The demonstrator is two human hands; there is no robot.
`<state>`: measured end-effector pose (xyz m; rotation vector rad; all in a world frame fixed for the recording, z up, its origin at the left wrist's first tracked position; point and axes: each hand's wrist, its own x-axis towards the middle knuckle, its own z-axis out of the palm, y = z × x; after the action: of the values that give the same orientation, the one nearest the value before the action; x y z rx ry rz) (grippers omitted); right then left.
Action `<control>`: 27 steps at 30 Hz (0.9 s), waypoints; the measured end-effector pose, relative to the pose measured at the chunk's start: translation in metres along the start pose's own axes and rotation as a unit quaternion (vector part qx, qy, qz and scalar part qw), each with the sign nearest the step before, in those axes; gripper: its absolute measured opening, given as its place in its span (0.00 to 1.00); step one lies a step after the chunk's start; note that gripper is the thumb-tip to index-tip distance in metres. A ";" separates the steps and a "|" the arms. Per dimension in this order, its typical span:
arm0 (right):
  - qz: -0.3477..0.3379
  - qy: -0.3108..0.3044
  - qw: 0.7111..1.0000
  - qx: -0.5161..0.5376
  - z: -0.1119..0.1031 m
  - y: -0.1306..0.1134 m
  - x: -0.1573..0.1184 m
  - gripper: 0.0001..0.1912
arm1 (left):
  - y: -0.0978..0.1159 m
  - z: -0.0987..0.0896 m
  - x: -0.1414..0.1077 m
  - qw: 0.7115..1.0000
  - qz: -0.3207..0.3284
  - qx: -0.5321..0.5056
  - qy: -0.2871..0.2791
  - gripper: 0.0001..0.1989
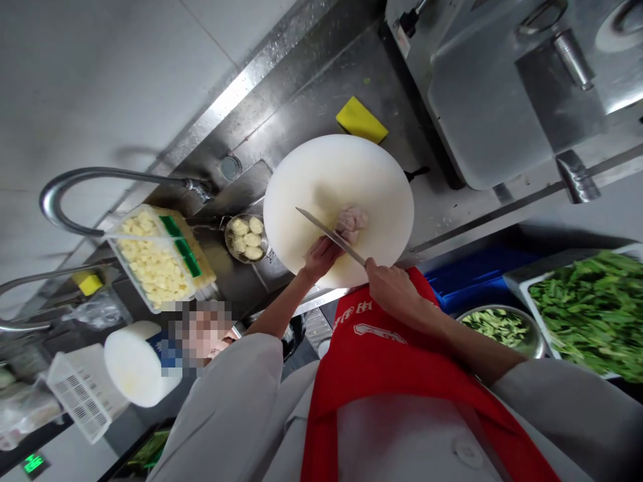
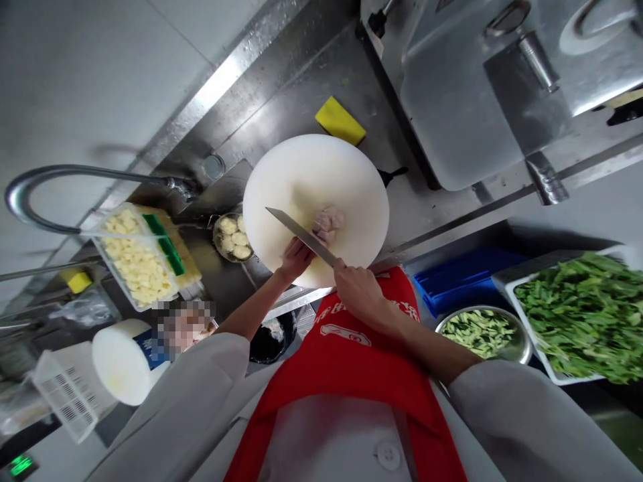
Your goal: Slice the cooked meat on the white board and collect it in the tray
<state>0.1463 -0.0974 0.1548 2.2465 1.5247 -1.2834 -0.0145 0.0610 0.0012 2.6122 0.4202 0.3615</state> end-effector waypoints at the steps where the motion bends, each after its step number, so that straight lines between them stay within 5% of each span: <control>1: 0.002 -0.010 1.000 -0.003 0.002 0.002 -0.005 0.15 | 0.000 0.000 0.000 1.000 0.002 -0.002 0.003 0.15; 22: 0.021 -0.040 0.999 0.005 0.013 0.009 -0.012 0.15 | 0.004 -0.003 0.004 0.999 0.020 0.020 0.019 0.14; 27: 0.014 -0.009 1.000 0.010 0.006 -0.008 0.029 0.18 | 0.000 0.000 0.001 1.000 0.007 0.010 0.010 0.13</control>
<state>0.1402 -0.0762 0.1334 2.2546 1.4745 -1.3125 -0.0136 0.0610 0.0014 2.6335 0.4149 0.3890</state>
